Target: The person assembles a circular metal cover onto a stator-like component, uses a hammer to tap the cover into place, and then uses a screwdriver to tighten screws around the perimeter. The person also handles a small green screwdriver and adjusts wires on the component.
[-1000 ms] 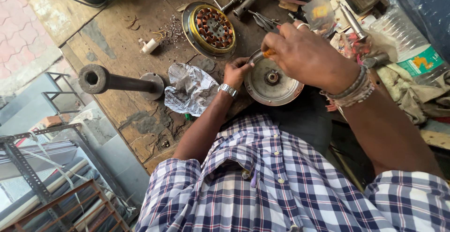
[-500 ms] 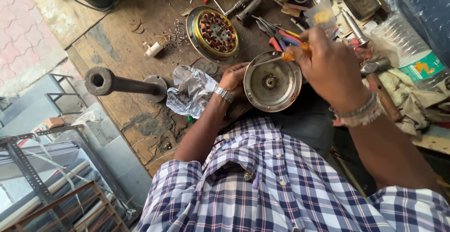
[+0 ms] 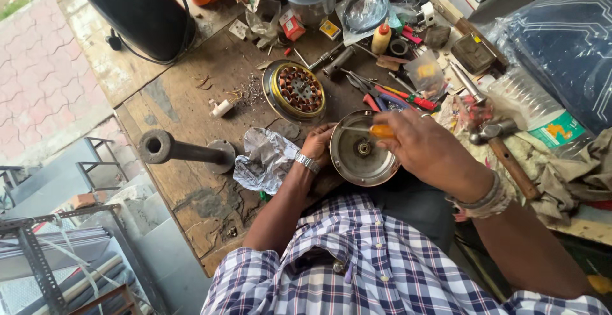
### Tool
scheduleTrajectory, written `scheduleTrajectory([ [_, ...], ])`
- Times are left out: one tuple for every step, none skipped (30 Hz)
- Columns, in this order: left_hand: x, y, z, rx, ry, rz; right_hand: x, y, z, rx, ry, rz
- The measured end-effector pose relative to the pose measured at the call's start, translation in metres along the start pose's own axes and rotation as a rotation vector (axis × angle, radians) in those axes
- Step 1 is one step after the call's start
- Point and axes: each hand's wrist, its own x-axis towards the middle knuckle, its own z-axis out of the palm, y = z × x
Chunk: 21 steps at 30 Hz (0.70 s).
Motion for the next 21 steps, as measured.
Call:
scheduleTrajectory([
  [0.002,-0.002,-0.002,-0.005,-0.011,0.002,0.0,-0.002,0.001,-0.017,-0.011,0.083],
  [0.002,-0.004,-0.005,-0.012,-0.02,0.004,0.0,-0.004,0.003,-0.139,-0.127,0.21],
  [0.003,-0.005,-0.008,-0.019,-0.028,0.006,0.001,-0.005,0.003,-0.262,-0.243,0.337],
  [0.005,-0.004,-0.011,-0.007,-0.012,0.007,0.003,-0.006,0.003,-0.386,-0.355,0.464],
  [0.006,-0.002,-0.013,0.006,0.003,0.008,0.005,-0.006,0.001,-0.364,-0.231,0.261],
  [0.009,-0.002,-0.013,0.015,0.016,0.01,0.006,-0.004,-0.003,-0.345,-0.108,0.057],
  [0.012,-0.002,-0.013,0.017,0.005,0.017,0.007,-0.002,-0.006,-0.323,0.014,-0.147],
  [0.01,-0.004,-0.014,0.018,-0.002,0.017,0.006,-0.001,-0.007,-0.244,0.045,-0.209],
  [0.008,-0.006,-0.015,0.019,-0.009,0.018,0.004,0.0,-0.009,-0.164,0.076,-0.271],
  [0.009,-0.005,-0.015,0.015,-0.005,0.014,0.004,0.0,-0.009,-0.089,0.113,-0.336],
  [0.008,-0.005,-0.014,0.012,-0.001,0.01,0.004,-0.003,-0.007,-0.171,0.021,-0.124],
  [0.008,-0.005,-0.013,0.006,0.004,0.008,0.004,-0.006,-0.003,-0.25,-0.07,0.087],
  [0.01,-0.005,-0.012,0.006,-0.003,0.013,0.004,-0.008,0.0,-0.328,-0.159,0.3],
  [0.007,-0.004,-0.012,0.007,-0.004,0.016,0.004,-0.009,0.002,-0.314,-0.18,0.319],
  [0.005,-0.004,-0.011,0.008,-0.006,0.019,0.004,-0.01,0.004,-0.3,-0.202,0.337],
  [0.006,-0.003,-0.009,0.014,0.002,0.009,0.004,-0.01,0.004,-0.291,-0.218,0.355],
  [0.006,-0.003,-0.007,0.021,0.01,-0.001,0.003,-0.01,0.002,-0.265,-0.116,0.162],
  [0.006,0.0,-0.005,0.027,0.021,-0.007,0.003,-0.009,-0.001,-0.237,-0.017,-0.038],
  [0.007,0.003,-0.005,0.021,0.02,-0.003,0.003,-0.009,-0.003,-0.207,0.081,-0.238],
  [0.004,0.001,-0.005,0.014,0.023,-0.007,0.001,-0.011,-0.004,-0.158,0.116,-0.238],
  [0.002,0.0,-0.006,0.006,0.025,-0.011,-0.001,-0.013,-0.004,-0.11,0.152,-0.237],
])
